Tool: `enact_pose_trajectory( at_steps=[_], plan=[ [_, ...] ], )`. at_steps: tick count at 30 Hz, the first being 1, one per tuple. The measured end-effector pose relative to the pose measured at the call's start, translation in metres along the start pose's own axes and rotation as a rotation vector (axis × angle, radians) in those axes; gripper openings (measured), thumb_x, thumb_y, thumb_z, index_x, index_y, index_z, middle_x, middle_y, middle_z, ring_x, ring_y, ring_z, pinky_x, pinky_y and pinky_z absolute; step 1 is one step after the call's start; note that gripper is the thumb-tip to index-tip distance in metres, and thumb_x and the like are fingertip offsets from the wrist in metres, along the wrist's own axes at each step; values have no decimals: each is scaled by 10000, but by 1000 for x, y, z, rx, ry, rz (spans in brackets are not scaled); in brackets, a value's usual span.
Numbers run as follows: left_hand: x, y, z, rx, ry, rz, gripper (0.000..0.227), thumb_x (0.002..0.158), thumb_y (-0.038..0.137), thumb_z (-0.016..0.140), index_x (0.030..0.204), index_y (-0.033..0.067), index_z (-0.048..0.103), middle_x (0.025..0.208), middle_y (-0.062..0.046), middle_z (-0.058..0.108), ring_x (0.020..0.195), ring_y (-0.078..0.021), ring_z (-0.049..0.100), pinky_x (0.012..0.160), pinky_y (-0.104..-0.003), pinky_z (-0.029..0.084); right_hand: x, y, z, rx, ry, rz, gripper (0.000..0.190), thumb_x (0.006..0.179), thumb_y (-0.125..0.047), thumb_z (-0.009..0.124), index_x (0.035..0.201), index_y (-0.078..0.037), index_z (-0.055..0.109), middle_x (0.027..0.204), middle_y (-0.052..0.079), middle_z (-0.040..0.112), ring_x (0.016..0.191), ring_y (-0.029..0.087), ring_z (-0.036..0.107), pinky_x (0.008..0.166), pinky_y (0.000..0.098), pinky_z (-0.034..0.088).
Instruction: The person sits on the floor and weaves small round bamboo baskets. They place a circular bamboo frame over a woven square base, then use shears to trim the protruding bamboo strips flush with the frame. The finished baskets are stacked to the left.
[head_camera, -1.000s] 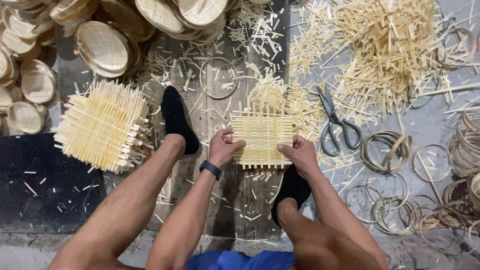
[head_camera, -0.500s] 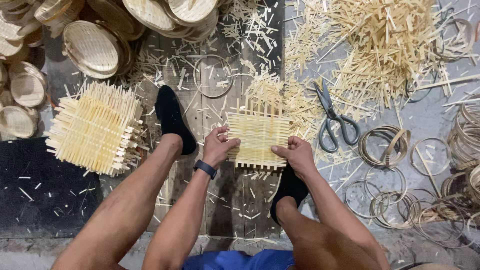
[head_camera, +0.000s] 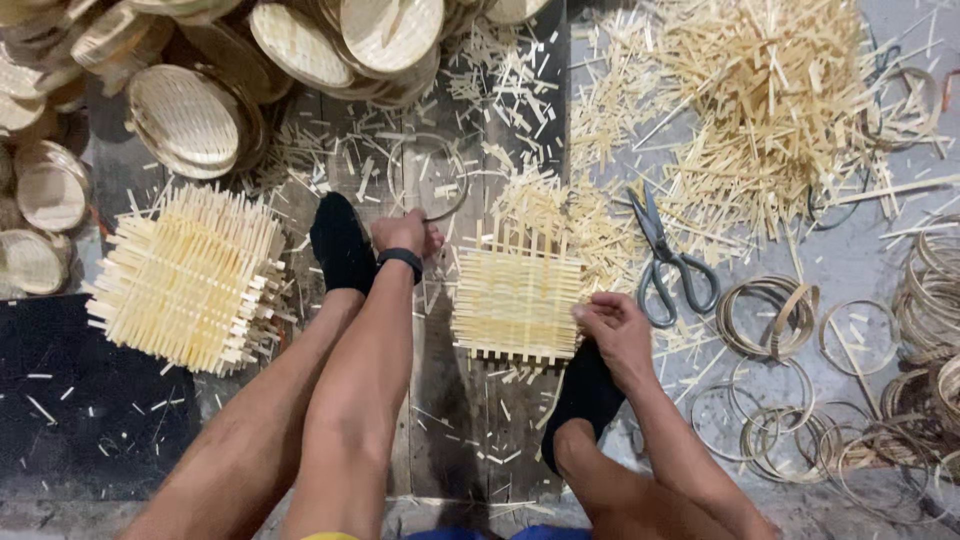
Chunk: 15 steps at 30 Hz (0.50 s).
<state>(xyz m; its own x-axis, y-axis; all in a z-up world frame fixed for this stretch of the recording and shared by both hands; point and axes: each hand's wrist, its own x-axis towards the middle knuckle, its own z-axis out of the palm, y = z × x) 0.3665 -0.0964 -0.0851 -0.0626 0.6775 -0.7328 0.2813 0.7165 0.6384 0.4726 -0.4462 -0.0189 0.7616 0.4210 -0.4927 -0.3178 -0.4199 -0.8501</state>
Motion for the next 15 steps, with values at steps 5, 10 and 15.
enact_pose_trajectory(
  at_steps=[5,10,15],
  plan=[
    [-38,14,-25,342,160,800,182,816,147,787,764,5,686,683,-129,749,561,-196,694,542,-349,550,-28,-65,-20,-308,175,-396,292,886,-175,817,1087,-30,664,978,68,705,873,175,697,821,308,576],
    [-168,54,-53,426,-56,1219,140,867,139,742,793,40,677,735,-96,718,615,-191,685,589,-326,535,-60,-199,-15,-629,102,-1215,423,817,-203,884,1156,-42,687,1071,154,658,985,366,635,882,447,507],
    [-286,53,-61,492,-286,1464,206,858,104,771,751,14,621,707,-139,635,628,-256,616,611,-346,490,-81,-275,-17,-799,-88,-1414,256,920,-172,793,1100,-29,681,996,140,624,913,335,638,746,446,524]
  ],
)
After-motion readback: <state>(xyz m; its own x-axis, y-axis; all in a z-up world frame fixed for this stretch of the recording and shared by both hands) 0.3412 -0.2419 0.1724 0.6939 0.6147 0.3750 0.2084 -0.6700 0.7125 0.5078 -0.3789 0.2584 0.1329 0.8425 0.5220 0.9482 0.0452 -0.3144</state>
